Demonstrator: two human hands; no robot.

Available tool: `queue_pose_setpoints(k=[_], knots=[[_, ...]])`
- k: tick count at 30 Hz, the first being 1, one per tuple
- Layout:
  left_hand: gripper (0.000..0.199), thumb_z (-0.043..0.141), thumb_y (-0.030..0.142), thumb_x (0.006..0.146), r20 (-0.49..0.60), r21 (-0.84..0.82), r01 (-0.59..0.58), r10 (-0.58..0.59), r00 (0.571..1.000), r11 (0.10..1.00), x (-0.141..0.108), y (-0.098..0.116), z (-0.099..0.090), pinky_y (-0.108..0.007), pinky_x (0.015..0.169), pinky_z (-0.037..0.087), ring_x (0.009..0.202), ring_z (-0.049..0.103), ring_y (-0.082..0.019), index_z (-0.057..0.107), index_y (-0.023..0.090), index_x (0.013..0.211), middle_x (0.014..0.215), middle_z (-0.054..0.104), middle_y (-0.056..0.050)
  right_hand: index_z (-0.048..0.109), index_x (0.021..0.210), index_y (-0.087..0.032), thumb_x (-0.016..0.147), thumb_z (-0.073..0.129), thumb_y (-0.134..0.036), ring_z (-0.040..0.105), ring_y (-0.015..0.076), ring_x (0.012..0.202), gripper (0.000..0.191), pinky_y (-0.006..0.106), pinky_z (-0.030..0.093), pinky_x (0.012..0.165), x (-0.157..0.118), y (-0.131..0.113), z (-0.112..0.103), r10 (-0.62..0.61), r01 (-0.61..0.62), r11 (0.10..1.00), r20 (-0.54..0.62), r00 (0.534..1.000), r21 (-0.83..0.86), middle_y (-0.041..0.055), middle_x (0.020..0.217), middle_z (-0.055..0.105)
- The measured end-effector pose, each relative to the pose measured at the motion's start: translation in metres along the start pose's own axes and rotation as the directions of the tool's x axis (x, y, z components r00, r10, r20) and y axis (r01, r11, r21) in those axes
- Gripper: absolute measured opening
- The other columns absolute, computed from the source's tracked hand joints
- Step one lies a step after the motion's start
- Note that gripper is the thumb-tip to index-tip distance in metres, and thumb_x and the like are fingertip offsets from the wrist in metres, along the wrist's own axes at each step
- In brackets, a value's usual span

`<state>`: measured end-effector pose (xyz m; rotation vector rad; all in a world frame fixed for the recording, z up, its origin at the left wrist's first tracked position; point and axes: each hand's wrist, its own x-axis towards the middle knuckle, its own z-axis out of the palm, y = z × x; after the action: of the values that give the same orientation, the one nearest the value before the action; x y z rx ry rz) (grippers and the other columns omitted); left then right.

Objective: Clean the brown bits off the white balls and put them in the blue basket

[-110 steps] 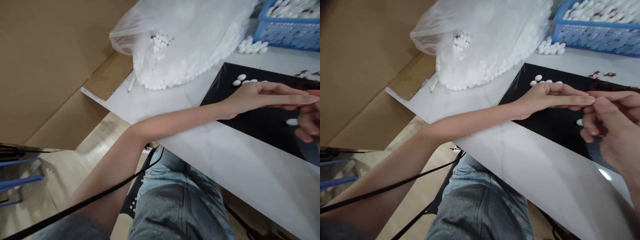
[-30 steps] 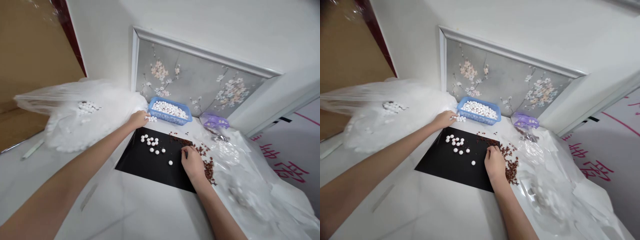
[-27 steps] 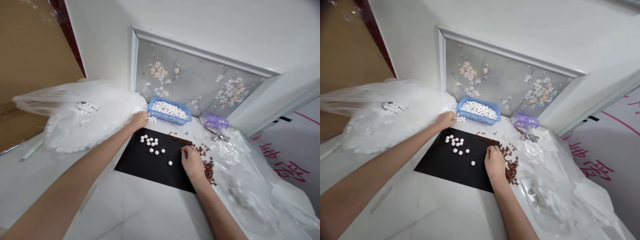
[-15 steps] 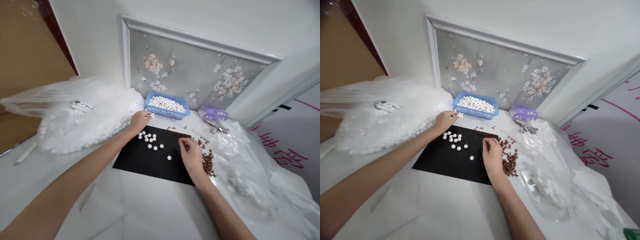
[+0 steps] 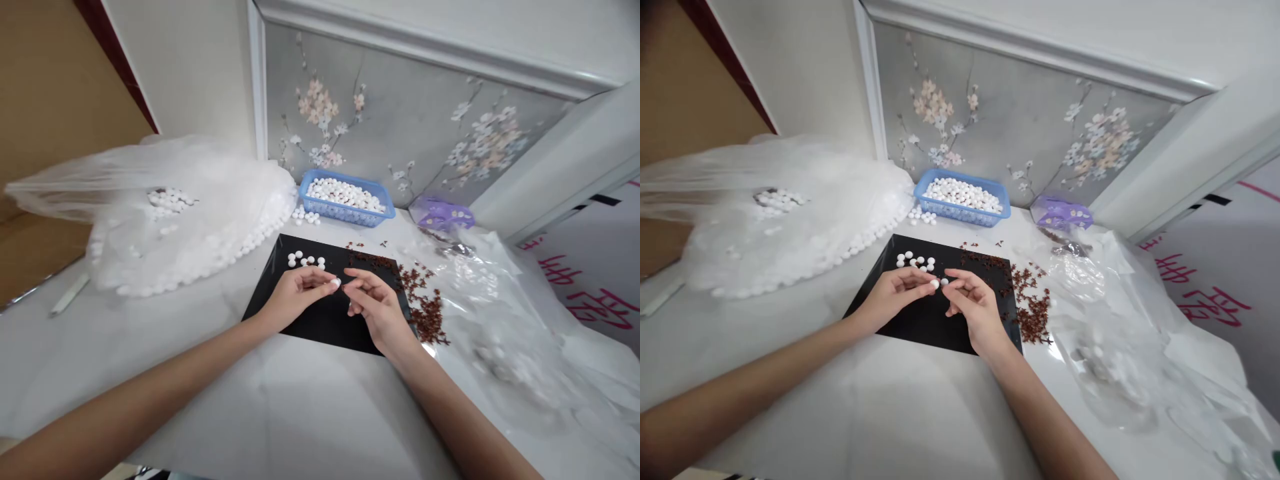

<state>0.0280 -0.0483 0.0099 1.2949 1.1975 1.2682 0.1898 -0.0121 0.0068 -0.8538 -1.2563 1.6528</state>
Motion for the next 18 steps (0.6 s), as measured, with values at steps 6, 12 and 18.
queue_pose_setpoints(k=[6, 12, 18], knots=[[0.027, 0.066, 0.035, 0.071, 0.079, -0.034, 0.085, -0.083, 0.993, 0.996, -0.0001, 0.0019, -0.0009, -0.025, 0.073, 0.048, 0.074, 0.063, -0.013, 0.066, 0.015, 0.09, 0.076, 0.068, -0.003, 0.067, 0.078, -0.02, 0.066, 0.071, -0.021, 0.043, 0.0033, 0.05, 0.013, 0.017, 0.046, 0.047, 0.0011, 0.0005, -0.0039, 0.046, -0.052, 0.992, 0.05, 0.998, 0.118, -0.0049, 0.065, 0.054], [0.026, 0.071, 0.031, 0.065, 0.074, -0.102, 0.11, -0.102, 0.992, 0.989, 0.0009, 0.0019, -0.0005, -0.027, 0.077, 0.049, 0.078, 0.064, -0.014, 0.066, 0.015, 0.086, 0.081, 0.07, -0.004, 0.066, 0.069, -0.019, 0.064, 0.072, -0.021, 0.043, 0.0035, 0.049, 0.008, 0.017, 0.047, 0.047, 0.002, 0.0007, -0.0048, 0.074, -0.079, 0.992, 0.061, 0.995, 0.097, -0.0053, 0.06, 0.053], [0.023, 0.071, 0.031, 0.064, 0.059, -0.091, 0.113, -0.108, 0.992, 0.989, -0.0002, 0.0011, -0.0003, -0.03, 0.079, 0.049, 0.08, 0.064, -0.016, 0.067, 0.015, 0.08, 0.083, 0.07, -0.004, 0.067, 0.069, -0.019, 0.061, 0.073, -0.021, 0.044, 0.0029, 0.049, 0.01, 0.015, 0.048, 0.049, 0.0029, -0.0015, -0.0057, 0.149, -0.156, 0.983, 0.079, 0.986, 0.091, -0.0052, 0.062, 0.055]])
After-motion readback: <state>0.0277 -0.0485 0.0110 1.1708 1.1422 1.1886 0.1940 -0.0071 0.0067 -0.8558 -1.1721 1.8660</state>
